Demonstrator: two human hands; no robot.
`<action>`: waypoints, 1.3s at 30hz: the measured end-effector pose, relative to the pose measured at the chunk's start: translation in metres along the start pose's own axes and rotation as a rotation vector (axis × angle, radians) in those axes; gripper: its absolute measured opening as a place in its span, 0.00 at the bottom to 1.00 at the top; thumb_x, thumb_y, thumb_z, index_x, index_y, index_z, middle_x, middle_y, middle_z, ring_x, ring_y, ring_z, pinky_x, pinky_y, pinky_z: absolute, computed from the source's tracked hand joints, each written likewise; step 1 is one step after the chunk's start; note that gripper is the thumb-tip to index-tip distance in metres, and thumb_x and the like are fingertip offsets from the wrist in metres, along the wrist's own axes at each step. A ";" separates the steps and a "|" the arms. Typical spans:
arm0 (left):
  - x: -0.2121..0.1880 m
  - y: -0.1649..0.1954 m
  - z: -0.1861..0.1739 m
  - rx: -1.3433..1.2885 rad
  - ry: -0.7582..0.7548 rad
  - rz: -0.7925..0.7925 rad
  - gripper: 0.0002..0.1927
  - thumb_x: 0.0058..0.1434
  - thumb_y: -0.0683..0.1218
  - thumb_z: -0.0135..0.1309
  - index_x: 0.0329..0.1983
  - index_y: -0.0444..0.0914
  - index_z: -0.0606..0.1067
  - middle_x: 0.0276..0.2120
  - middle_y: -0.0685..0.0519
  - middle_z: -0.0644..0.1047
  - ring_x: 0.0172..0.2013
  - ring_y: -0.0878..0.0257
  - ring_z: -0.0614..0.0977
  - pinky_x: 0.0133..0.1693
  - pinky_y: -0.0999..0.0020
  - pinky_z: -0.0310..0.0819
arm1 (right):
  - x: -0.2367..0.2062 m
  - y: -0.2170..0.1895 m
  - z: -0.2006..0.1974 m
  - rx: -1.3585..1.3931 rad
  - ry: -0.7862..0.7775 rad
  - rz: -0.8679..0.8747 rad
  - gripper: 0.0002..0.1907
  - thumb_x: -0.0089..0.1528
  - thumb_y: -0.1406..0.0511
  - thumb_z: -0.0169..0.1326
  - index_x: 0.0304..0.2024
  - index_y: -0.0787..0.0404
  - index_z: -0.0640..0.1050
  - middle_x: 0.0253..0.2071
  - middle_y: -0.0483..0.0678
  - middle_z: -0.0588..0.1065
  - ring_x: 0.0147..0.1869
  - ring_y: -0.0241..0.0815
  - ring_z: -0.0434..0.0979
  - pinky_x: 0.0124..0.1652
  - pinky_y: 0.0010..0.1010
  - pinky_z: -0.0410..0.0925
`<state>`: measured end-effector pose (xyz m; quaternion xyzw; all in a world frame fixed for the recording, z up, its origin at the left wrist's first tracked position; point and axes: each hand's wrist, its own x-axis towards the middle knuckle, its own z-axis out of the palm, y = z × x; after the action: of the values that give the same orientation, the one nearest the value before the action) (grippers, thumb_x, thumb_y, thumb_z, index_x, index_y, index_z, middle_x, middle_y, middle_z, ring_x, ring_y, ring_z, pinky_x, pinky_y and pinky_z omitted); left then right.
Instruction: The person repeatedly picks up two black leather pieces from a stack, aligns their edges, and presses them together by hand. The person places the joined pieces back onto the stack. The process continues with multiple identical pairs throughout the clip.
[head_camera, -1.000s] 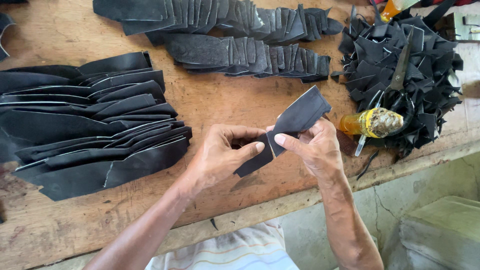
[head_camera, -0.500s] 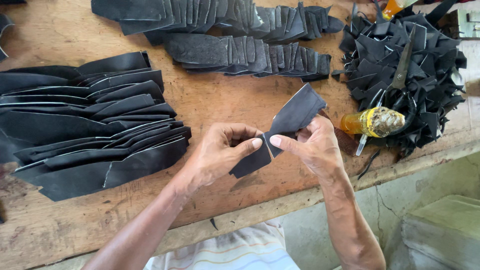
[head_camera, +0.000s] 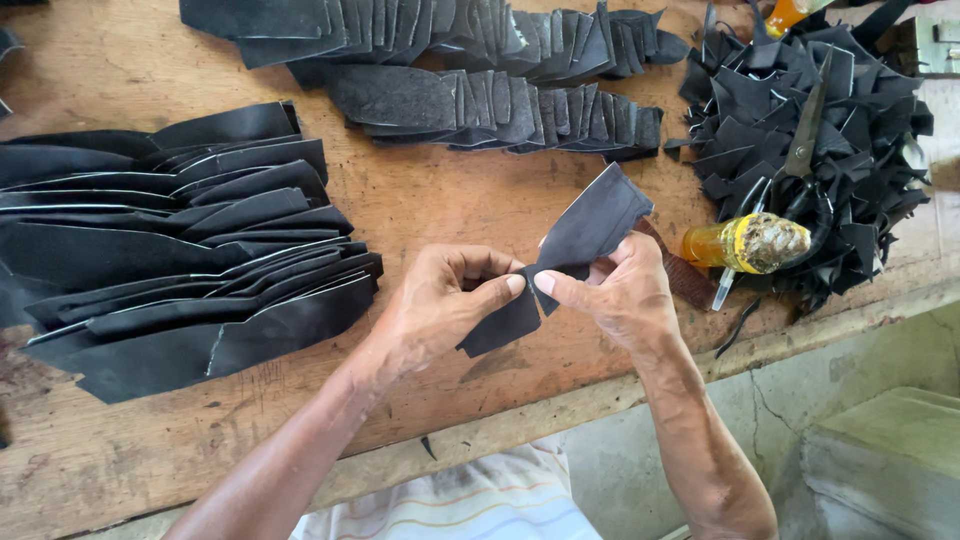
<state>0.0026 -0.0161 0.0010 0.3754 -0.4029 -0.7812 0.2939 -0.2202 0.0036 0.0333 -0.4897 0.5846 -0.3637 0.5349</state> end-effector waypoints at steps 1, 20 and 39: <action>-0.001 0.001 0.000 -0.001 0.011 -0.016 0.12 0.63 0.43 0.59 0.45 0.33 0.83 0.31 0.55 0.83 0.30 0.73 0.79 0.30 0.76 0.75 | 0.000 -0.001 0.001 -0.012 0.008 0.006 0.15 0.54 0.74 0.68 0.43 0.67 0.80 0.40 0.47 0.80 0.43 0.34 0.80 0.46 0.26 0.75; -0.003 0.007 -0.008 -0.168 -0.086 -0.066 0.20 0.70 0.51 0.48 0.51 0.33 0.82 0.32 0.55 0.82 0.28 0.71 0.79 0.28 0.74 0.75 | -0.005 0.021 -0.007 0.333 0.014 -0.060 0.11 0.60 0.77 0.61 0.46 0.68 0.78 0.43 0.47 0.79 0.45 0.35 0.79 0.48 0.27 0.73; -0.002 0.008 -0.011 -0.049 -0.194 -0.100 0.11 0.67 0.47 0.55 0.44 0.34 0.80 0.25 0.57 0.79 0.22 0.72 0.74 0.21 0.76 0.66 | 0.002 0.000 -0.002 0.135 -0.101 -0.038 0.20 0.55 0.76 0.67 0.49 0.69 0.78 0.46 0.49 0.79 0.49 0.37 0.80 0.50 0.29 0.75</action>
<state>0.0137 -0.0233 0.0045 0.3104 -0.3912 -0.8372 0.2231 -0.2221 0.0012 0.0328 -0.4812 0.5216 -0.3875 0.5885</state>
